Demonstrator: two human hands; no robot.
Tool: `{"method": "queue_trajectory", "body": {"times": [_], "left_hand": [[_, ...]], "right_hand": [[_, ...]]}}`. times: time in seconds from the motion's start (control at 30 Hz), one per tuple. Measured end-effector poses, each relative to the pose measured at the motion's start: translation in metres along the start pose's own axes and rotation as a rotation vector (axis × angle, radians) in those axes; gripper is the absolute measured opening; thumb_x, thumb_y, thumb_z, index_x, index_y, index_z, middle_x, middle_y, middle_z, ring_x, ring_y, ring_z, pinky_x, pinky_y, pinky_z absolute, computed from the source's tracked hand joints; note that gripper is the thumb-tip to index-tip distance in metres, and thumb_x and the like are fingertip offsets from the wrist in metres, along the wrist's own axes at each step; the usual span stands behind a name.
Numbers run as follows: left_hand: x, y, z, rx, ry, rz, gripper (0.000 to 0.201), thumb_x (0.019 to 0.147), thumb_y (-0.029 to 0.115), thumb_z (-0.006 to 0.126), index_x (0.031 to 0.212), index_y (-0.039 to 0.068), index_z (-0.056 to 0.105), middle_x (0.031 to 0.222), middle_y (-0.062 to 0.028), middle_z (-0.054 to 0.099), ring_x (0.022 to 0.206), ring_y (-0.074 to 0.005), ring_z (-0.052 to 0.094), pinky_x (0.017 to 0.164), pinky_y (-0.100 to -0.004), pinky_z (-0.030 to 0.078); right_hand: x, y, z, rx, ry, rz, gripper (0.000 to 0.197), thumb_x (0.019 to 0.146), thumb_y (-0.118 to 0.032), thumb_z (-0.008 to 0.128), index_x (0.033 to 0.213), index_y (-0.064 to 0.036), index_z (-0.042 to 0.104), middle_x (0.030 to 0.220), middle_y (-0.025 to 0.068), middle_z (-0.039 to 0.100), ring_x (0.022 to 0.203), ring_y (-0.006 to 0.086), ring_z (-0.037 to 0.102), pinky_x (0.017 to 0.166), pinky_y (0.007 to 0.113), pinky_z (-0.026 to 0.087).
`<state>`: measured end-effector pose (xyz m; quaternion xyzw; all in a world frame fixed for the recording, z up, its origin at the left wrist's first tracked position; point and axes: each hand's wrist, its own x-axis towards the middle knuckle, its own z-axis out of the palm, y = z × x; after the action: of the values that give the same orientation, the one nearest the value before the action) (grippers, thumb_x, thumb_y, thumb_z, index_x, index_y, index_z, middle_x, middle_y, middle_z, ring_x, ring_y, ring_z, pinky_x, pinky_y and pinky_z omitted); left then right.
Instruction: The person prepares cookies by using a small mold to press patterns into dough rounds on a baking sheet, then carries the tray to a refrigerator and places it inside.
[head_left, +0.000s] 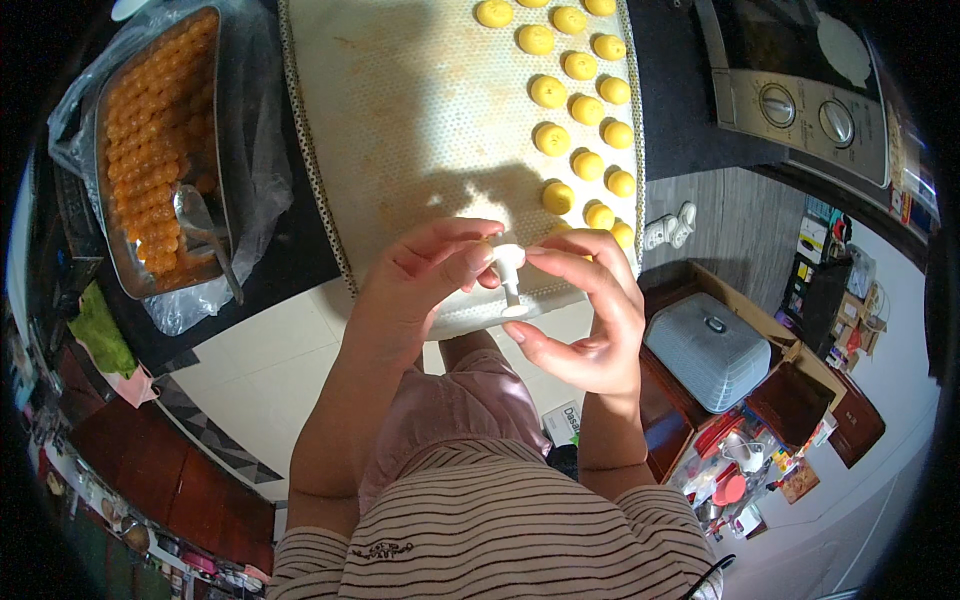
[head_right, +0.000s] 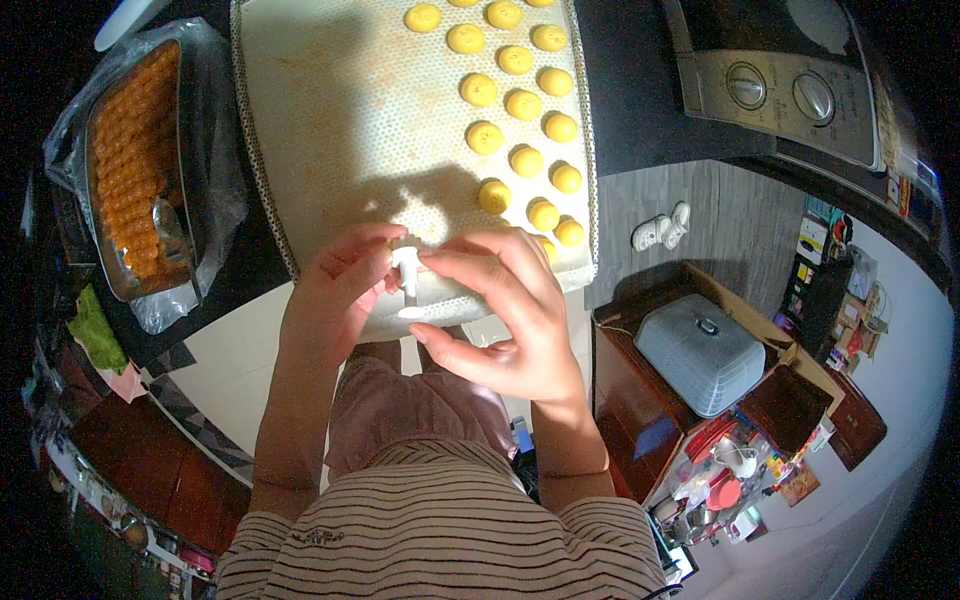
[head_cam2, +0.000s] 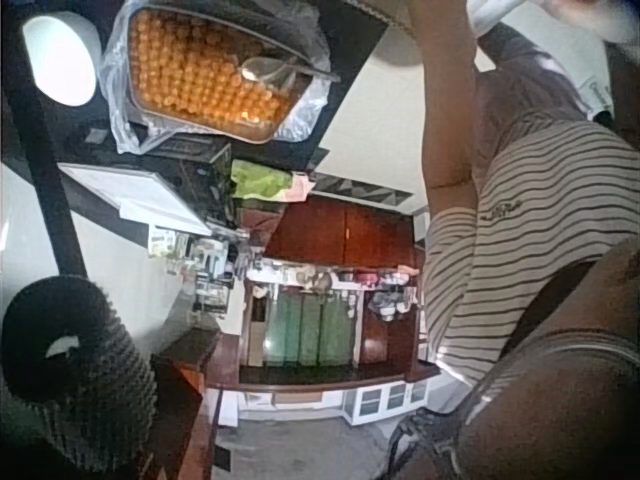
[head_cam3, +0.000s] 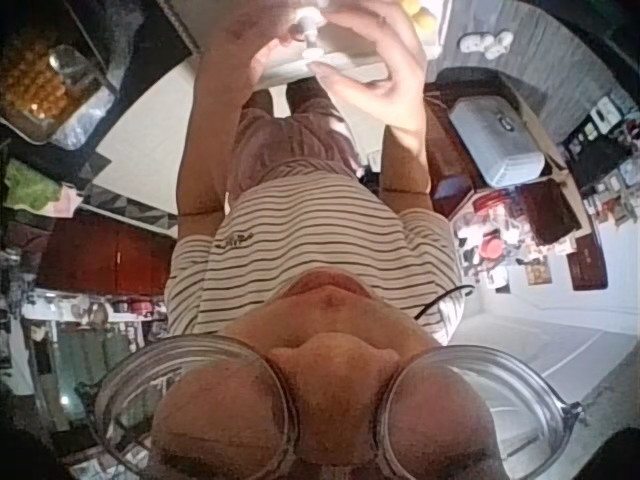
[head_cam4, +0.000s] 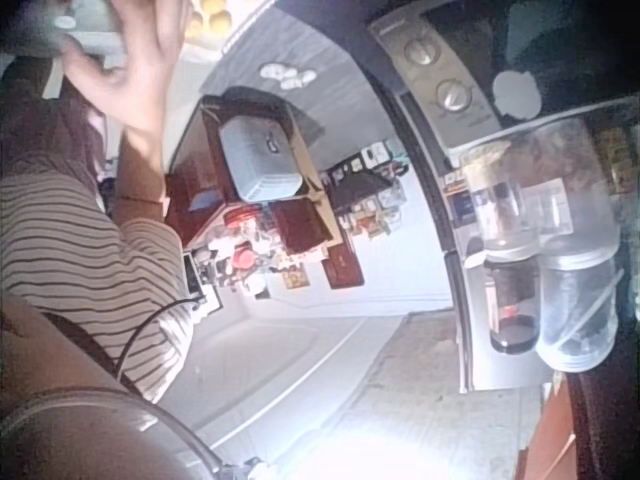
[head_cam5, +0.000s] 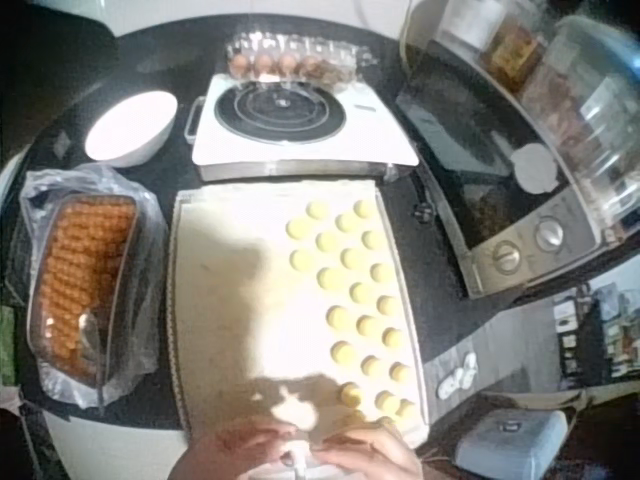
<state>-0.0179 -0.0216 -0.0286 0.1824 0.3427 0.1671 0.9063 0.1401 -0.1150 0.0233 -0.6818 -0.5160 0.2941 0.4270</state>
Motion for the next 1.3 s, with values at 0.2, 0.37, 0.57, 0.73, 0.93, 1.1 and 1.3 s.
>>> {"method": "queue_trajectory", "body": {"times": [0.2,0.37,0.57,0.73,0.93,1.1,1.3], "left_hand": [[0.0,-0.002,0.002,0.025,0.078,0.048,0.022,0.086,0.012,0.071,0.106,0.005,0.064,0.083,-0.0045,0.068,0.077,-0.0091,0.062,0.072,-0.0231,0.048],[0.0,-0.001,0.007,0.032,0.116,0.002,0.02,0.086,0.01,0.071,0.103,0.005,0.062,0.081,-0.0057,0.069,0.074,-0.0089,0.063,0.069,-0.0225,0.049],[0.007,-0.005,0.013,0.172,0.128,0.046,0.017,0.087,0.009,0.069,0.101,0.003,0.062,0.08,-0.0054,0.069,0.075,-0.0092,0.064,0.071,-0.022,0.05],[0.013,-0.002,0.021,0.251,0.147,0.077,0.013,0.089,0.009,0.067,0.098,0.002,0.061,0.077,-0.0063,0.068,0.076,-0.0103,0.064,0.072,-0.0219,0.05],[0.014,0.008,-0.003,0.518,0.33,0.289,0.009,0.093,0.01,0.061,0.091,0.001,0.061,0.071,-0.0075,0.067,0.07,-0.0116,0.064,0.069,-0.0241,0.05],[0.012,0.02,-0.016,0.869,0.428,0.415,0.028,0.1,0.021,0.051,0.078,0.004,0.055,0.071,-0.0067,0.066,0.062,-0.0098,0.058,0.061,-0.025,0.046],[0.016,0.02,-0.027,0.928,0.427,0.482,0.014,0.099,0.017,0.052,0.097,0.004,0.054,0.077,-0.0057,0.066,0.066,-0.0085,0.058,0.062,-0.0232,0.046]], "right_hand": [[0.0,0.002,0.007,-0.248,0.081,-0.212,0.03,0.065,-0.011,0.077,0.094,-0.0055,0.072,0.091,0.0064,0.064,0.079,0.023,0.059,0.073,0.034,0.042],[-0.001,0.007,0.01,-0.305,0.117,-0.224,0.027,0.067,-0.012,0.075,0.093,-0.005,0.071,0.088,0.0058,0.064,0.077,0.022,0.059,0.074,0.034,0.041],[0.002,0.014,0.005,-0.294,0.143,-0.178,0.027,0.066,-0.014,0.076,0.09,-0.0052,0.068,0.084,0.0061,0.065,0.075,0.023,0.06,0.076,0.035,0.042],[0.006,0.016,0.002,-0.245,0.189,-0.115,0.023,0.066,-0.006,0.075,0.088,-0.0046,0.067,0.083,0.0073,0.066,0.072,0.022,0.06,0.072,0.033,0.043],[0.016,0.051,-0.047,0.181,0.627,0.347,0.016,0.08,0.003,0.066,0.096,0.0027,0.067,0.093,0.0068,0.068,0.085,0.0118,0.061,0.08,0.025,0.048],[0.056,0.072,-0.085,0.099,0.514,0.35,0.013,0.083,0.002,0.065,0.095,0.0038,0.069,0.086,0.0044,0.067,0.078,0.0078,0.06,0.072,0.02,0.047],[0.096,0.09,-0.088,-0.11,0.271,0.167,0.011,0.079,-0.008,0.072,0.086,-0.0002,0.073,0.074,-0.0018,0.067,0.068,0.0033,0.053,0.063,0.021,0.043]]}}
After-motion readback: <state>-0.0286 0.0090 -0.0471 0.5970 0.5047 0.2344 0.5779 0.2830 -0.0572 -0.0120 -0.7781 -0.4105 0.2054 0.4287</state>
